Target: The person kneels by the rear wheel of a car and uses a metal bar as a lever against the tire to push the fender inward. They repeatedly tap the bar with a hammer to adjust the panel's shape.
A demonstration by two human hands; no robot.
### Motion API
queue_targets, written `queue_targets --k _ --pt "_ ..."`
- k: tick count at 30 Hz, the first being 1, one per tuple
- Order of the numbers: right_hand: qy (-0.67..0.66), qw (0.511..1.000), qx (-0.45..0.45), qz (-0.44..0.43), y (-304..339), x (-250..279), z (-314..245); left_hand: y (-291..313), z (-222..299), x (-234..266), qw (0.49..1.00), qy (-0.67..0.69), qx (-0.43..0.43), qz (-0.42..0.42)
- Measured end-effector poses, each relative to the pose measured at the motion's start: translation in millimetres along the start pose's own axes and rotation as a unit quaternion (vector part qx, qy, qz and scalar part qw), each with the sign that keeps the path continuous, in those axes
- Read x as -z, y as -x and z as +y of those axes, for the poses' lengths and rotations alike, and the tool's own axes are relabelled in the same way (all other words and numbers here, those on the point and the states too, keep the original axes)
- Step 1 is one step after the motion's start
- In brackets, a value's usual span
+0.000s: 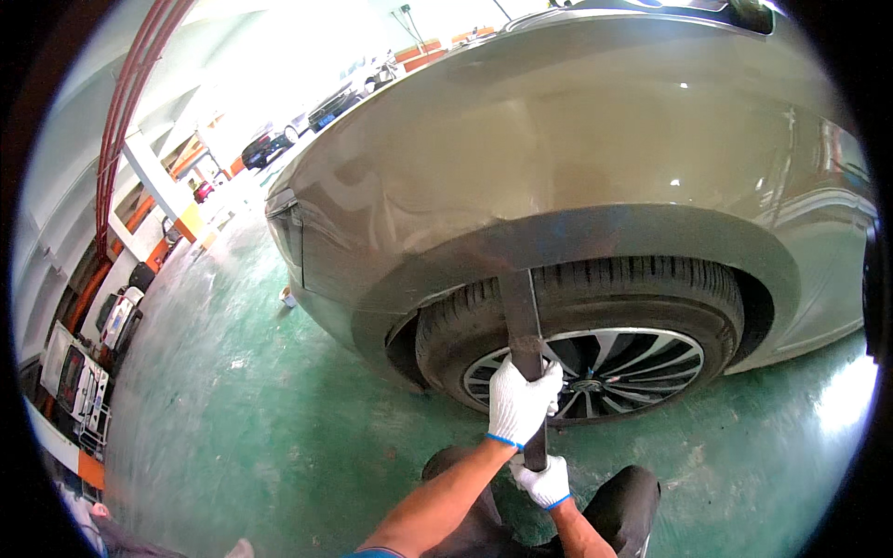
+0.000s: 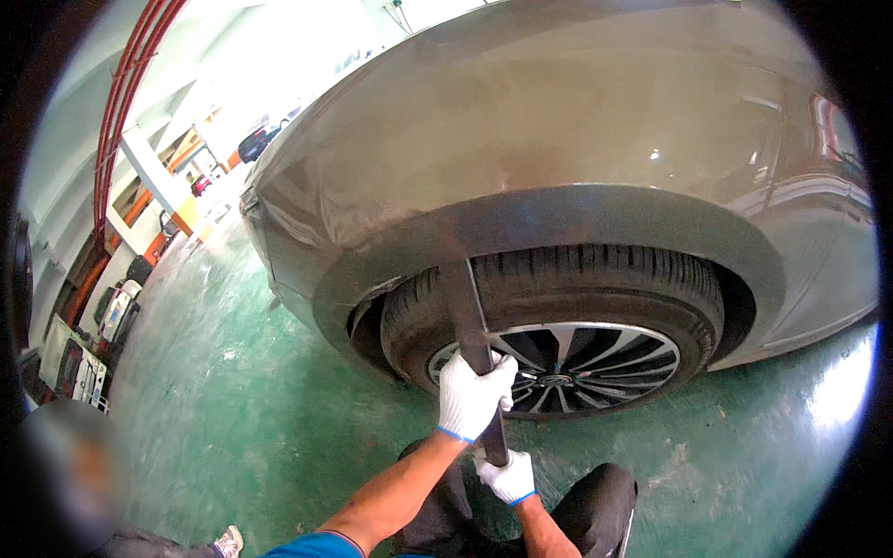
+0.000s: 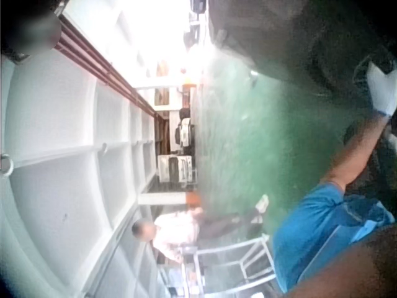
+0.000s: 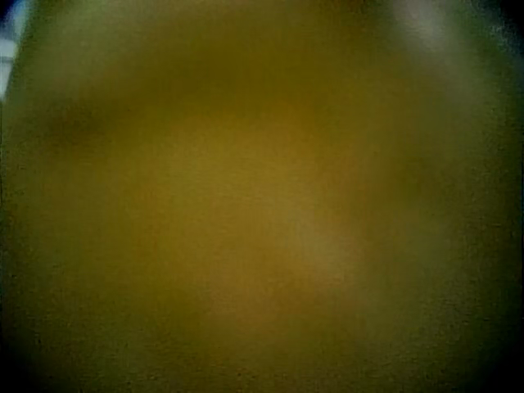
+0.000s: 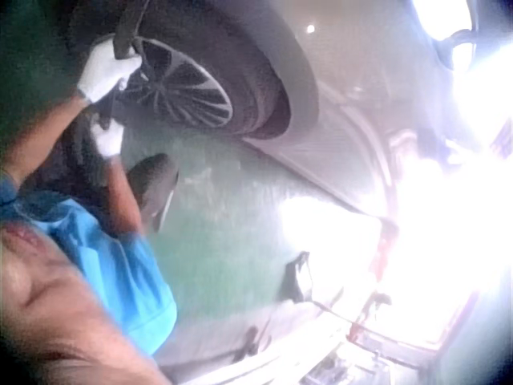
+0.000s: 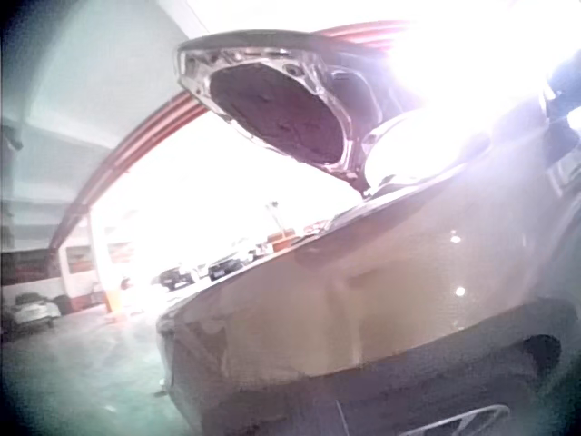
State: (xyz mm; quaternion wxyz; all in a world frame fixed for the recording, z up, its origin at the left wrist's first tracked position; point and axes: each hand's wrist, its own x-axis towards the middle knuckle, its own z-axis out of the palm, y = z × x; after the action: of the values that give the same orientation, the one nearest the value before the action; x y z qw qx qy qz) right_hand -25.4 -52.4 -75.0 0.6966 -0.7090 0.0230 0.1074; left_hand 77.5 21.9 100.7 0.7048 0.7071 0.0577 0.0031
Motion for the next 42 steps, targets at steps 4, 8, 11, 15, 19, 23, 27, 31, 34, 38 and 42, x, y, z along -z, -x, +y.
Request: queue_targets --k 4,8,11,15,19,23,27,31,34,38,42 --pt "0.068 0.996 0.065 -0.007 -19 2 18 -2 -3 0 1.0 -0.025 -0.015 0.001" --pt "0.035 0.997 0.058 -0.02 -23 -5 21 -5 3 1 0.999 -0.035 -0.021 0.007" --pt "0.002 0.999 0.026 -0.022 -6 -4 12 0 1 2 1.0 -0.023 -0.007 0.009" --pt "-0.063 0.997 -0.024 -0.024 8 2 -2 4 3 -2 1.0 0.009 0.0 0.007" --pt "-0.068 0.997 -0.028 -0.009 12 -1 -1 4 4 -1 1.0 0.018 -0.005 -0.001" --pt "-0.027 1.0 0.006 0.014 5 -7 4 2 2 2 1.0 0.003 -0.016 -0.015" --pt "-0.033 0.998 0.028 0.041 9 -11 -9 10 6 -4 0.998 -0.04 -0.028 0.035" --pt "0.038 0.996 0.061 0.061 -1 -16 21 8 -3 -3 0.998 -0.032 0.003 0.047" --pt "0.071 0.991 0.079 0.076 -9 -21 31 6 -6 3 0.998 -0.052 -0.02 0.031" --pt "0.076 0.987 0.129 0.058 -26 -29 32 2 -10 9 0.996 -0.076 -0.035 0.033" --pt "0.057 0.996 0.063 0.008 -11 -24 27 5 -8 8 0.999 -0.042 -0.009 0.019"
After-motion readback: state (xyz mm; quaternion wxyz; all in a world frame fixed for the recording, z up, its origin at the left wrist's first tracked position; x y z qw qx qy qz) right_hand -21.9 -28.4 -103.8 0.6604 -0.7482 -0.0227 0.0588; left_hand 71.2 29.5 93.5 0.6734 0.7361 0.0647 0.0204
